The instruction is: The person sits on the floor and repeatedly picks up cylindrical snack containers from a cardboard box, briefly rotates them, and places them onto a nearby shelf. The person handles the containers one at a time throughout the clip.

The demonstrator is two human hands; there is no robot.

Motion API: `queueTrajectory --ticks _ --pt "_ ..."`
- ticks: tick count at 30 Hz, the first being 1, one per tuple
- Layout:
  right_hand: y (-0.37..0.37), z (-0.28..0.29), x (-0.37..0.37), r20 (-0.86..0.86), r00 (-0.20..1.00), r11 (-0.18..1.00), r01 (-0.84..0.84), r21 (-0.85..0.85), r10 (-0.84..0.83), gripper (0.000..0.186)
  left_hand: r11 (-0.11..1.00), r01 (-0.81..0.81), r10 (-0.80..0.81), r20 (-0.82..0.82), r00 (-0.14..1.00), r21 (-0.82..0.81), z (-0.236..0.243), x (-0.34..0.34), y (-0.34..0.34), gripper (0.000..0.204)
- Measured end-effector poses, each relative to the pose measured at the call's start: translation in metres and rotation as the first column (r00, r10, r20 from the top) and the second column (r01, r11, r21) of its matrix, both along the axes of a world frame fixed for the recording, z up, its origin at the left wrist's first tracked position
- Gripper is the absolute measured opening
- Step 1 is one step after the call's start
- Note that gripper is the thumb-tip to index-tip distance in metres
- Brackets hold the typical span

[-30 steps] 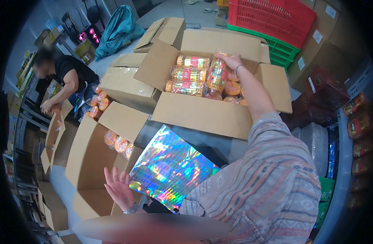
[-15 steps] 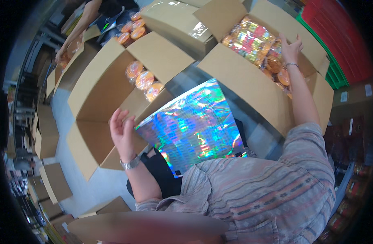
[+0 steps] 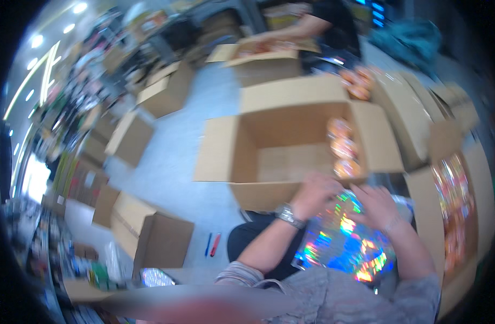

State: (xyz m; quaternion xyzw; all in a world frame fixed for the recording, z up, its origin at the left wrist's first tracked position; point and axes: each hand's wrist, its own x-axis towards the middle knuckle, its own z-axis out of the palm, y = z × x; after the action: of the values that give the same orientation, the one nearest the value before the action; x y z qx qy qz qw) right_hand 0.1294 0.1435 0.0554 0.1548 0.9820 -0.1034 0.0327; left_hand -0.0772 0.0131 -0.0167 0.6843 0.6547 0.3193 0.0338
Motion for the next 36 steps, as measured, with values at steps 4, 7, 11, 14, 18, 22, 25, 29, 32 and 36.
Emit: queueTrajectory --ticks 4,7,11,14,18,22,25,29,32,36 --pt "0.002 -0.006 0.007 -0.165 0.985 0.997 0.037 -0.064 -0.047 0.053 0.995 0.057 -0.063 0.070 0.996 0.082 -0.003 0.010 0.000 0.026" --pt "0.003 -0.010 0.016 -0.157 0.985 0.989 0.056 -0.139 -0.078 0.039 0.989 0.113 -0.125 0.126 0.984 0.097 -0.005 0.013 0.000 0.020" --pt "0.002 -0.002 0.016 -0.138 0.985 0.957 0.061 -0.285 -0.104 0.029 0.978 0.192 -0.203 0.175 0.963 0.076 -0.001 0.014 -0.001 0.017" --pt "-0.002 0.006 0.016 -0.176 0.976 0.943 0.068 -0.327 -0.132 0.023 0.967 0.244 -0.255 0.192 0.948 0.081 0.004 0.011 -0.005 0.019" --pt "-0.007 0.011 0.019 -0.309 0.947 0.962 -0.003 -0.273 -0.085 0.020 0.972 0.231 -0.236 0.202 0.950 0.049 0.011 0.008 -0.009 0.018" --pt "-0.006 0.006 0.021 -0.258 0.955 0.965 0.079 -0.251 -0.145 0.017 0.965 0.194 -0.212 0.088 0.973 0.177 0.010 0.017 -0.005 0.017" --pt "-0.001 -0.001 0.023 -0.272 0.943 0.951 0.110 -0.289 -0.191 0.017 0.945 0.186 -0.211 0.067 0.975 0.270 0.002 0.029 0.000 0.017" --pt "0.006 -0.011 0.027 -0.269 0.932 0.924 0.138 -0.356 -0.243 0.019 0.922 0.139 -0.174 0.065 0.983 0.362 -0.010 0.036 0.005 0.016" --pt "0.010 -0.018 0.028 -0.285 0.919 0.913 0.155 -0.378 -0.274 0.020 0.940 0.112 -0.136 0.053 0.989 0.321 -0.016 0.038 0.008 0.017" --pt "0.011 -0.021 0.027 -0.232 0.920 0.905 0.220 -0.364 -0.316 0.021 0.923 0.087 -0.107 0.034 0.994 0.375 -0.022 0.040 0.011 0.017"
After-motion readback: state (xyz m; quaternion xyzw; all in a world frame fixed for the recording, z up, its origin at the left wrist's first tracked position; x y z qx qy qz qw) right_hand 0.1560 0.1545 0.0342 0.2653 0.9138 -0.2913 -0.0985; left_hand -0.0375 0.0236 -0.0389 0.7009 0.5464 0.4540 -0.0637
